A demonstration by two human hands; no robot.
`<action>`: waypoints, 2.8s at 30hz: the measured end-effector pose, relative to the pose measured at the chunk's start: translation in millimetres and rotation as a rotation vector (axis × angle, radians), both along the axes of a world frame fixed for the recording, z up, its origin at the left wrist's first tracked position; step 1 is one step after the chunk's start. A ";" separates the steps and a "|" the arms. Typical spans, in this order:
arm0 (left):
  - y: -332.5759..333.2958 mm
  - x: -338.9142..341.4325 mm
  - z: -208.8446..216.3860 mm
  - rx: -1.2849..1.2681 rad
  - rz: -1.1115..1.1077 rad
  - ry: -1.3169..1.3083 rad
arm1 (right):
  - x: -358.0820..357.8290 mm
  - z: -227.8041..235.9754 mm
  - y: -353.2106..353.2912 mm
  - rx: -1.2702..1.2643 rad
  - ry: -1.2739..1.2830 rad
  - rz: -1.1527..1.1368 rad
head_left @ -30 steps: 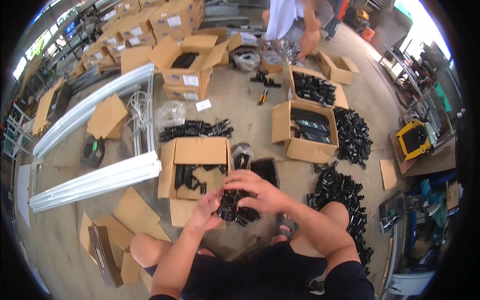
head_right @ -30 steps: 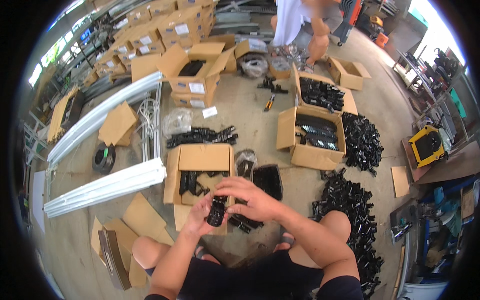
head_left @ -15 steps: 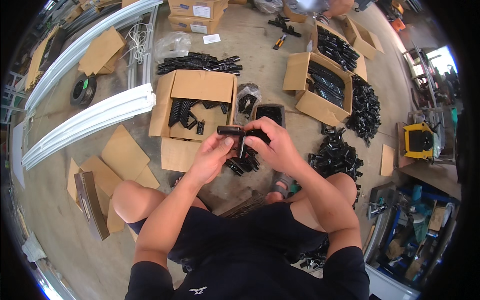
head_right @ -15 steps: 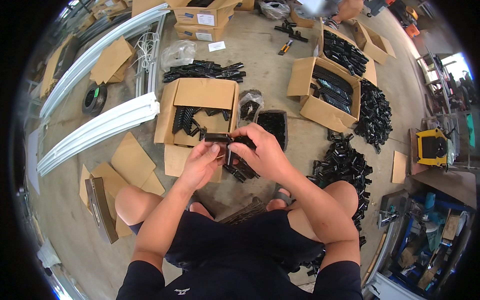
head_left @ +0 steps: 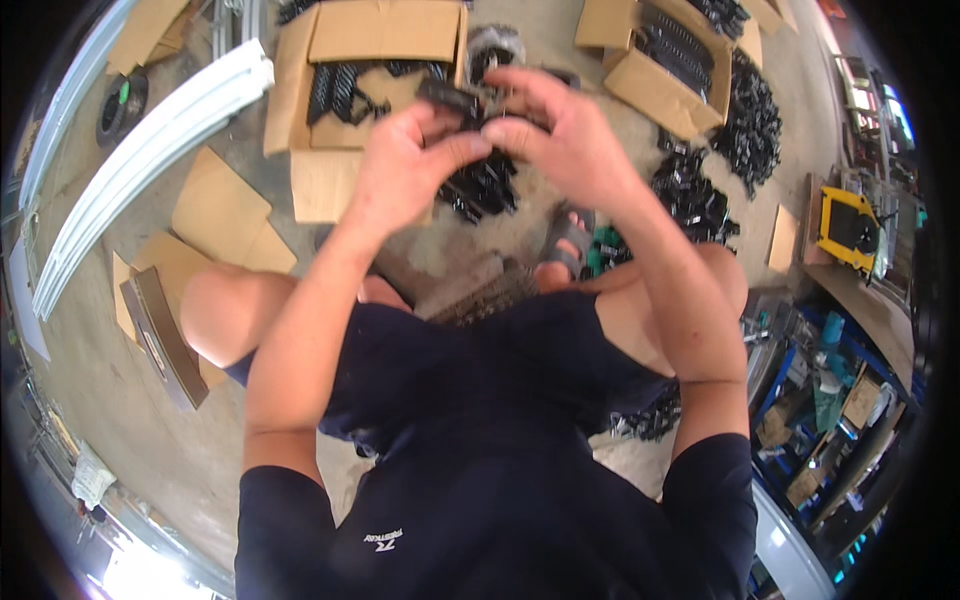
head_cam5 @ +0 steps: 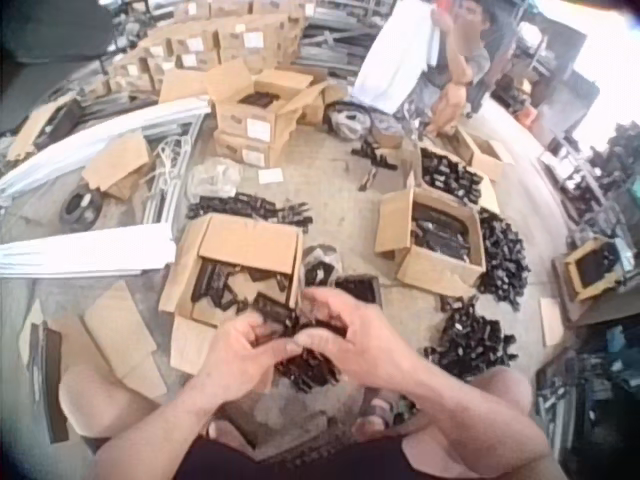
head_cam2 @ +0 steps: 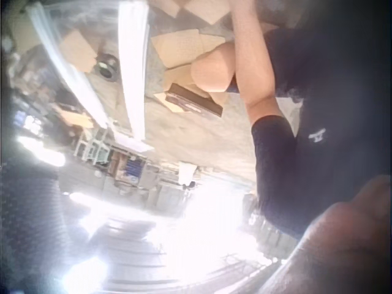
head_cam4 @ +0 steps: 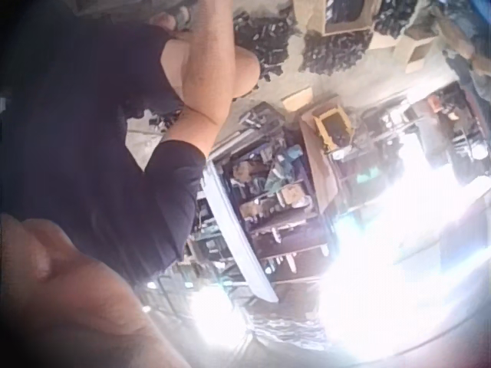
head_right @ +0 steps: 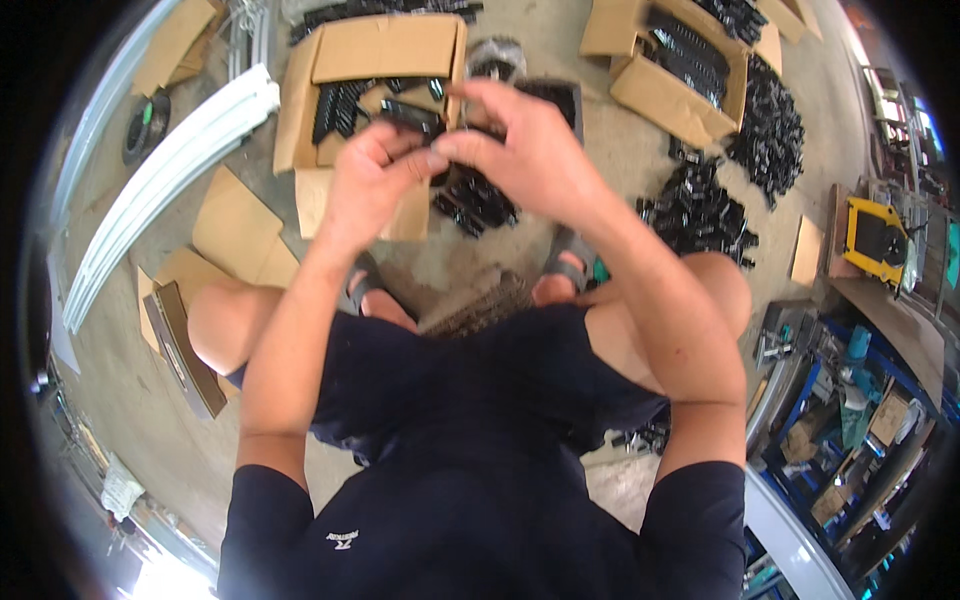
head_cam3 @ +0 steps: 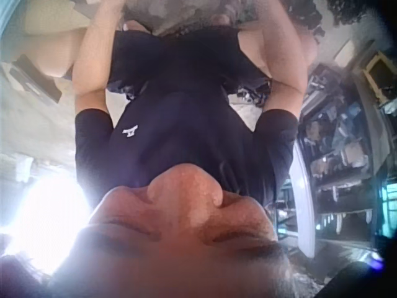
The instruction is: The person sits on the floor and repeatedly picks up small black plastic components from a cardboard box. They connect two pieces together by hand, inspect the assembly, and place the finished unit into a separate box. The process is repeated continuously throughout the clip.
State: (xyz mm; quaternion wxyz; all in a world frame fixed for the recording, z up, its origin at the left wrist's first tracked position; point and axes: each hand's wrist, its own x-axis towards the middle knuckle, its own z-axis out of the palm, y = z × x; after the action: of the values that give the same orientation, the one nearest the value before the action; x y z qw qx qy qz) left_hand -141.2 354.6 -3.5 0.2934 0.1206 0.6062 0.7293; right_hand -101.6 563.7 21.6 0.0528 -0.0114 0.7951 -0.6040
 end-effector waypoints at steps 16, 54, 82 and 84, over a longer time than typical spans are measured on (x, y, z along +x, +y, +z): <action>-14.8 -5.0 5.7 0.298 0.250 -0.202 | -13.6 -73.8 14.9 0.027 -0.236 -0.276; -36.9 -6.0 24.3 0.504 0.355 -0.323 | 18.2 -160.5 -37.8 0.965 -0.415 0.091; -20.0 12.9 24.6 0.361 0.196 -0.146 | 44.4 47.0 -48.4 0.319 0.294 -0.041; -19.0 11.2 29.7 0.359 0.193 -0.135 | 43.2 46.2 -42.4 0.365 0.309 -0.015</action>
State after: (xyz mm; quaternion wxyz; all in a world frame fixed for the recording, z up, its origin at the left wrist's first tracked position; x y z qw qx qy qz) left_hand -130.0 335.6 26.2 0.2361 0.0631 0.4541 0.8568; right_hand -58.4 521.3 67.8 -0.0728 -0.0882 0.8899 -0.4416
